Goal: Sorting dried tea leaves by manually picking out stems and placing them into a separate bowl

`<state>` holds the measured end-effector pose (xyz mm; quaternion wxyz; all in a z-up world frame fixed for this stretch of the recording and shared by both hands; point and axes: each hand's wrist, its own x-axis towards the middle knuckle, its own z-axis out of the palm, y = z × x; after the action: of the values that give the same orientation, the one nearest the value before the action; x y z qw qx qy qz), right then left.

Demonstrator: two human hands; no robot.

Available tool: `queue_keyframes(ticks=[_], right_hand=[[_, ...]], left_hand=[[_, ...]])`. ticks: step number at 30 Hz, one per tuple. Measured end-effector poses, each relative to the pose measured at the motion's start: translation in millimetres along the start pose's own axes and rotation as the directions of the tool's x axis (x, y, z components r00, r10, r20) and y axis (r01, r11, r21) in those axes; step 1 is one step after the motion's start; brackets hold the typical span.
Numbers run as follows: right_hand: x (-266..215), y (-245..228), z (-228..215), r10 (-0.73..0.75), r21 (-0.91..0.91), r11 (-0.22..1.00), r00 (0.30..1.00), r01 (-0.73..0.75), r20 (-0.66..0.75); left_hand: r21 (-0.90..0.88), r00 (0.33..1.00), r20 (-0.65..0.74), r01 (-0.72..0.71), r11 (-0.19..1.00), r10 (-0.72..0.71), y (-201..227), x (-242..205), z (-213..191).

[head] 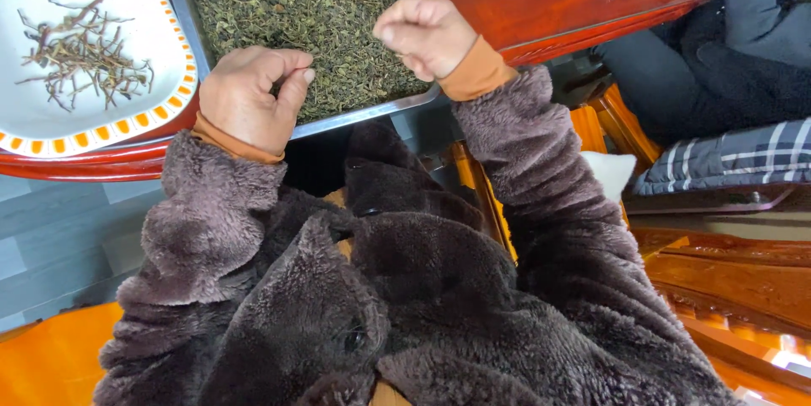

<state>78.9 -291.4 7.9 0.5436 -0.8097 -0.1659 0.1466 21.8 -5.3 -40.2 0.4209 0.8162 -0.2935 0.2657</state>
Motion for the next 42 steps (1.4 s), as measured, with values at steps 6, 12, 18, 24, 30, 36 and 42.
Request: queue_keyframes(ticks=[6, 12, 18, 24, 30, 36, 42], right_hand=[[15.2, 30.5, 22.6, -0.158, -0.706, 0.703, 0.987, 0.083, -0.041], [3.5, -37.4, 25.8, 0.117, -0.313, 0.935, 0.977, -0.169, -0.179], [10.8, 13.2, -6.6, 0.165, 0.726, 0.653, 0.976, -0.217, 0.143], [12.1, 34.5, 1.0, -0.003, 0.938, 0.291, 0.980, -0.188, 0.198], [27.5, 47.0, -8.2, 0.079, 0.928, 0.303, 0.976, -0.216, 0.201], [54.1, -11.2, 11.2, 0.034, 0.874, 0.479, 0.996, -0.084, 0.078], [129.3, -27.1, 68.5, -0.127, 0.898, 0.398, 0.957, -0.190, 0.259]], left_hand=[[0.003, 1.000, -0.009, -0.015, 1.000, 0.015, -2.4, -1.1, 1.7], [-0.017, 1.000, -0.011, -0.024, 1.000, 0.024, -2.1, -1.1, 0.5], [-0.011, 1.000, 0.004, -0.007, 1.000, 0.007, -1.1, 0.0, -0.4], [-0.032, 1.000, 0.012, 0.001, 0.999, -0.001, 1.9, 0.8, -2.1], [0.024, 1.000, -0.011, -0.002, 1.000, 0.002, -0.1, 0.2, -1.4], [-0.038, 0.998, 0.023, 0.067, 0.997, -0.067, 8.5, 3.9, -5.3], [-0.011, 0.997, 0.013, 0.078, 0.997, -0.077, 0.5, 0.6, 4.1]])
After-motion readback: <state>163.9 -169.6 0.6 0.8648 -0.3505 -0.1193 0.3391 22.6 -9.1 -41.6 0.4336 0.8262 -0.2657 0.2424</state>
